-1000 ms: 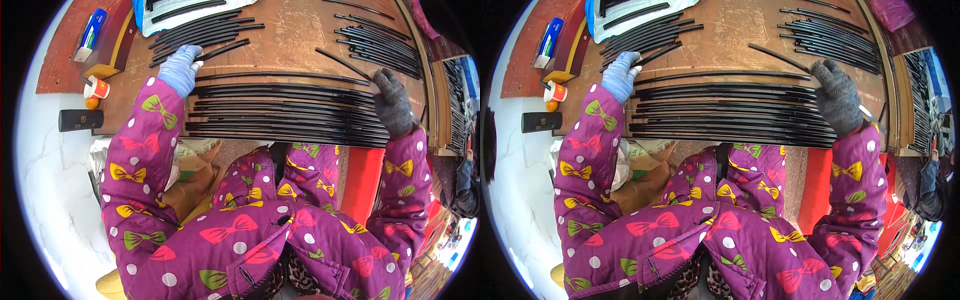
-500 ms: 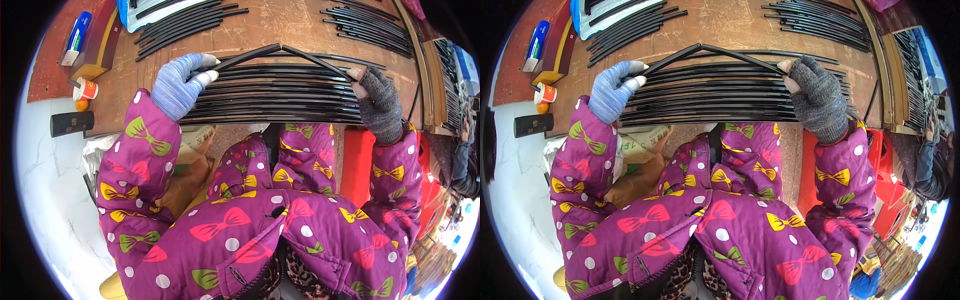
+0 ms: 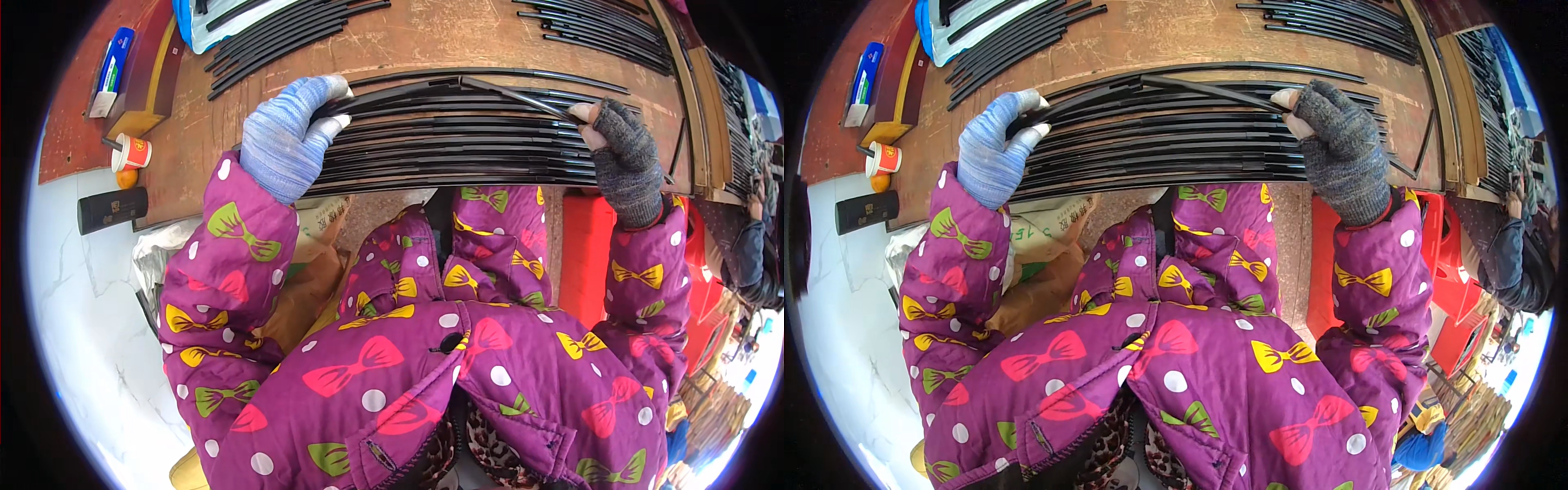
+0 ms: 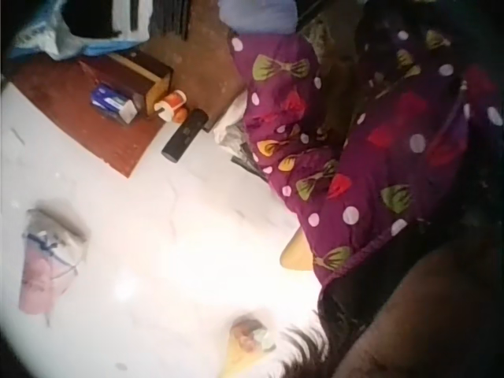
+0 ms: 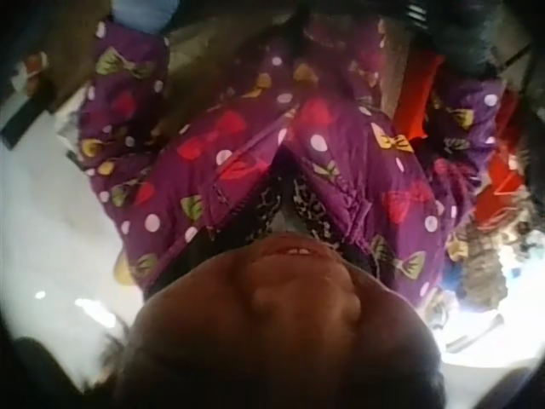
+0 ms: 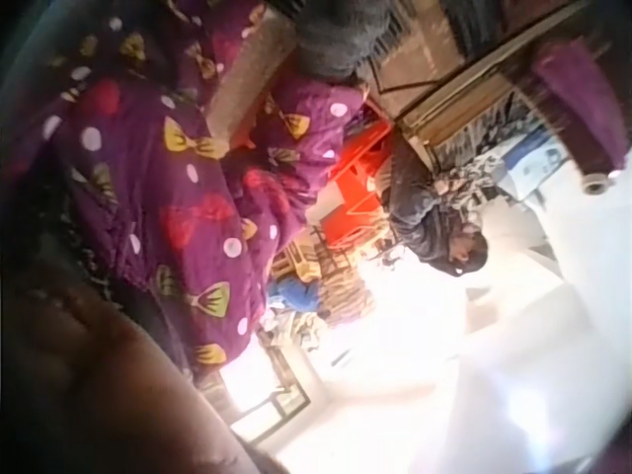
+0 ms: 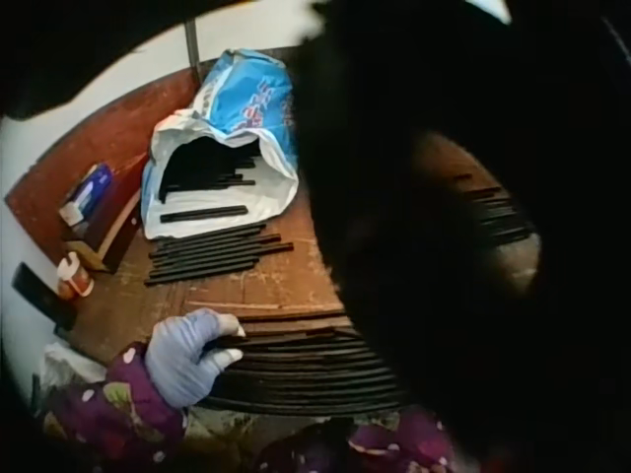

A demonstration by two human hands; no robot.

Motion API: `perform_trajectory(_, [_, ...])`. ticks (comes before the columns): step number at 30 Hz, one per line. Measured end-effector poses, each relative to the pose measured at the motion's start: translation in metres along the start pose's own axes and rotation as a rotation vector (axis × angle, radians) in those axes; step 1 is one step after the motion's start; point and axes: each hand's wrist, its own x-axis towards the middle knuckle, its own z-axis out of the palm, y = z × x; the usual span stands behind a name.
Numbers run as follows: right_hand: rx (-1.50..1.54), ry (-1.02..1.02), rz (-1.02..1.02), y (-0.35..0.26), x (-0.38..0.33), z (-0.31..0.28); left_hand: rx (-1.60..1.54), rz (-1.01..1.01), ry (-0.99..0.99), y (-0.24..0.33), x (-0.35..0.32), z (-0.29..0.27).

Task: The person lays out black rods onto the table and then connects pairs of rod segments together end-to-end to assemble longer rods, placing them into a stack on the workbench.

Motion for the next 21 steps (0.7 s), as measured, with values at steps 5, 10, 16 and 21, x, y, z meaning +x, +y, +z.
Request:
perform_trajectory(5, [0.013, 0.023, -0.005, 0.008, -0.005, 0.004, 0.128, 0.014, -0.09, 0.012, 0.009, -0.001])
perform_trajectory(10, [0.143, -0.076, -0.072, 0.017, 0.005, 0.014, 0.244, 0.156, -0.131, 0.023, 0.003, 0.001])
perform_trajectory(16, [-0.109, -0.295, -0.018, -0.027, 0.027, 0.015, 0.037, 0.082, -0.177, 0.042, 0.01, 0.014])
perform_trajectory(21, [-0.166, -0.327, 0.054, -0.03, 0.027, 0.043, 0.043, 0.185, -0.228, 0.037, 0.005, 0.018])
